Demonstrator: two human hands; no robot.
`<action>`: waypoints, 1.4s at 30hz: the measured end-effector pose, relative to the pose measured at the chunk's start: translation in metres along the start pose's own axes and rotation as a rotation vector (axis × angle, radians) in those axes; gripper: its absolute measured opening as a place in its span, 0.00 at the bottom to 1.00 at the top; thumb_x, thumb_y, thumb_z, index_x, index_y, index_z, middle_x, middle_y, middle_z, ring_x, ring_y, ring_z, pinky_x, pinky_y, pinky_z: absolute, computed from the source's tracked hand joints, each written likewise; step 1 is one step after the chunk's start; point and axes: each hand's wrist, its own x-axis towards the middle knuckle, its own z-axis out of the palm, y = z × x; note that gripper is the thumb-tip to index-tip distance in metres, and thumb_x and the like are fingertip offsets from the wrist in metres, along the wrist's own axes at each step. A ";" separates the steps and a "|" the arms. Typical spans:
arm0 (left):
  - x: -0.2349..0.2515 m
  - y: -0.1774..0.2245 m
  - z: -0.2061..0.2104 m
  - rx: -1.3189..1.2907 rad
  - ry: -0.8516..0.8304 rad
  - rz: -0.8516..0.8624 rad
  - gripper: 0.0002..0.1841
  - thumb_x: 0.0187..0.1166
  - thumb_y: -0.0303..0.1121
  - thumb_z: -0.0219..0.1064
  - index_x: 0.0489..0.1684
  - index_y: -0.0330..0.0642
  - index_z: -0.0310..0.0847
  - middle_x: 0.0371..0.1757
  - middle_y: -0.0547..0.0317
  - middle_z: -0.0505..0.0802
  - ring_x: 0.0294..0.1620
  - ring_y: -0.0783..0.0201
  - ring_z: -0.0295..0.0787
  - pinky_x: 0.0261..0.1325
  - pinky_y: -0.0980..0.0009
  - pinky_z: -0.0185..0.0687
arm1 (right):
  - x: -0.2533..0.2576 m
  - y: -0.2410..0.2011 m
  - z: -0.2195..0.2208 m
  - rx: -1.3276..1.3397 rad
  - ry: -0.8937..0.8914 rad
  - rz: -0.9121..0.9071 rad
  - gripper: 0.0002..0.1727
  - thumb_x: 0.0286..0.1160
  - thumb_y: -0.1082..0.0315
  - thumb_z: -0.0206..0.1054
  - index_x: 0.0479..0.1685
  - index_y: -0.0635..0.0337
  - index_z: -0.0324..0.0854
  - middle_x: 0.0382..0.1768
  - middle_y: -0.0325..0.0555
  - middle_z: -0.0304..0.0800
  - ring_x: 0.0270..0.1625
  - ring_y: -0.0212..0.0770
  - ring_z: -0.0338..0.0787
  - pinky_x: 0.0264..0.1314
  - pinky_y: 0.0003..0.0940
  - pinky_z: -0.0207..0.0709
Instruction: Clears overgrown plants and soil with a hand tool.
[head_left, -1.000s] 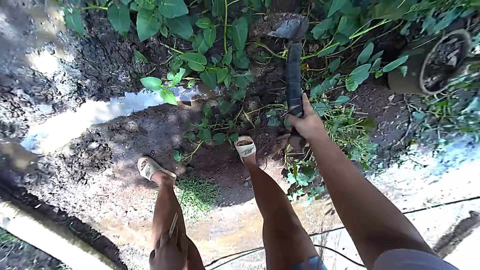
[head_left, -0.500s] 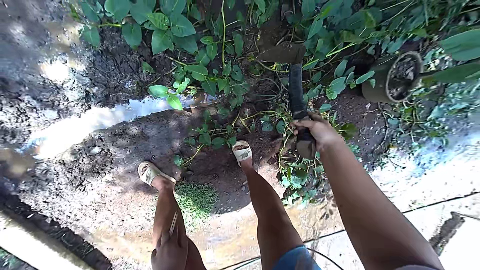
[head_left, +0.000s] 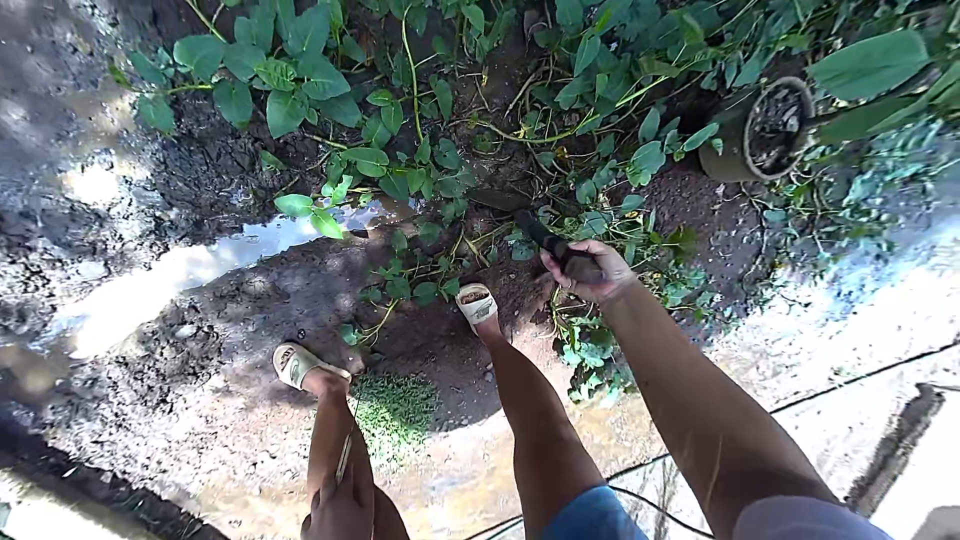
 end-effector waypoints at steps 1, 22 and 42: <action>0.000 0.000 0.002 0.001 -0.002 -0.001 0.25 0.85 0.51 0.54 0.77 0.56 0.83 0.81 0.48 0.80 0.78 0.41 0.77 0.71 0.36 0.73 | -0.005 -0.003 -0.002 0.001 -0.011 0.038 0.19 0.86 0.56 0.50 0.61 0.59 0.75 0.46 0.52 0.90 0.38 0.43 0.94 0.36 0.34 0.90; 0.003 0.023 0.011 0.067 -0.106 -0.060 0.26 0.86 0.54 0.53 0.77 0.58 0.83 0.82 0.51 0.79 0.81 0.43 0.75 0.74 0.37 0.72 | 0.069 -0.033 0.050 -0.458 0.226 -0.028 0.18 0.80 0.72 0.58 0.68 0.53 0.70 0.37 0.45 0.79 0.27 0.37 0.80 0.25 0.33 0.77; -0.003 0.020 0.020 0.053 0.008 0.000 0.23 0.83 0.51 0.59 0.72 0.56 0.87 0.76 0.47 0.84 0.76 0.40 0.80 0.70 0.35 0.73 | 0.102 0.026 -0.085 -0.423 0.065 -0.040 0.22 0.84 0.70 0.55 0.76 0.45 0.64 0.29 0.42 0.78 0.22 0.38 0.82 0.24 0.35 0.81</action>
